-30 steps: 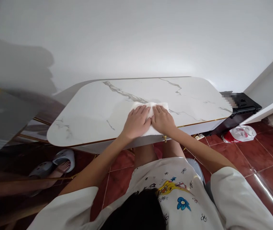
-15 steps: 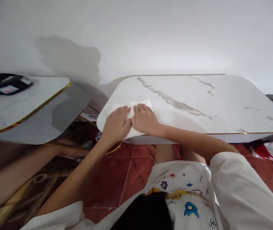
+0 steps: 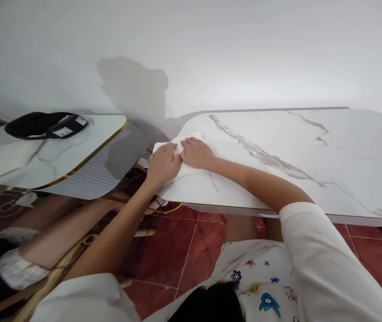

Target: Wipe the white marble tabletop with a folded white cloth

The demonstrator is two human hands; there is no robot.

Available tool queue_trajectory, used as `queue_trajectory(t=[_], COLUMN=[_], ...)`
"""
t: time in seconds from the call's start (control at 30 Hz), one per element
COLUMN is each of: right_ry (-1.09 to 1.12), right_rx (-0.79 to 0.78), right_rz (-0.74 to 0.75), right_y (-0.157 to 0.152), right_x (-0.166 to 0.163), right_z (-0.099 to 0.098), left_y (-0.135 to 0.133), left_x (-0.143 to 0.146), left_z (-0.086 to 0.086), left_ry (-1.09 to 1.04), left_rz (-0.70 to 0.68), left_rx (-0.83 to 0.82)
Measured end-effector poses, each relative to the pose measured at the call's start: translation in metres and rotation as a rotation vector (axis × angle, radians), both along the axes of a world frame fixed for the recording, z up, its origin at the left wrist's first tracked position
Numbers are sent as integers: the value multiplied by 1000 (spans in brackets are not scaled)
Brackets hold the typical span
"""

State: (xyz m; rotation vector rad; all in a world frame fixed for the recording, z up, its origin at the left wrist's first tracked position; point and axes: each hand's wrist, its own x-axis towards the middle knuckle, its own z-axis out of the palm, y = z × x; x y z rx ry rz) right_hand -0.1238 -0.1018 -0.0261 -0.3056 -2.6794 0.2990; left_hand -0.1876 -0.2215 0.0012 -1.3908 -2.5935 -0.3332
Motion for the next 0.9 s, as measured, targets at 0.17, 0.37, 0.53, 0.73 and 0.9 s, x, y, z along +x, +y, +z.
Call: queue_trajectory(t=[0.17, 0.37, 0.53, 0.73, 0.9], right_ry=[4, -41, -85, -82, -87], right_rx=[18, -45, -58, -125, -102], right_rz=[-32, -100, -93, -132, -157], right_y=[36, 72, 96, 126, 149], right_x=[-22, -44, -58, -74, -76], right_z=[1, 7, 13, 13, 13], left_y=[40, 82, 109, 143, 169], left_x=[-30, -59, -77, -99, -103], left_z=[-7, -11, -14, -16, -16], left_ry=[17, 59, 68, 77, 81], left_rz=[-37, -61, -54, -90, -78], left_rx=[28, 21, 10, 26, 20])
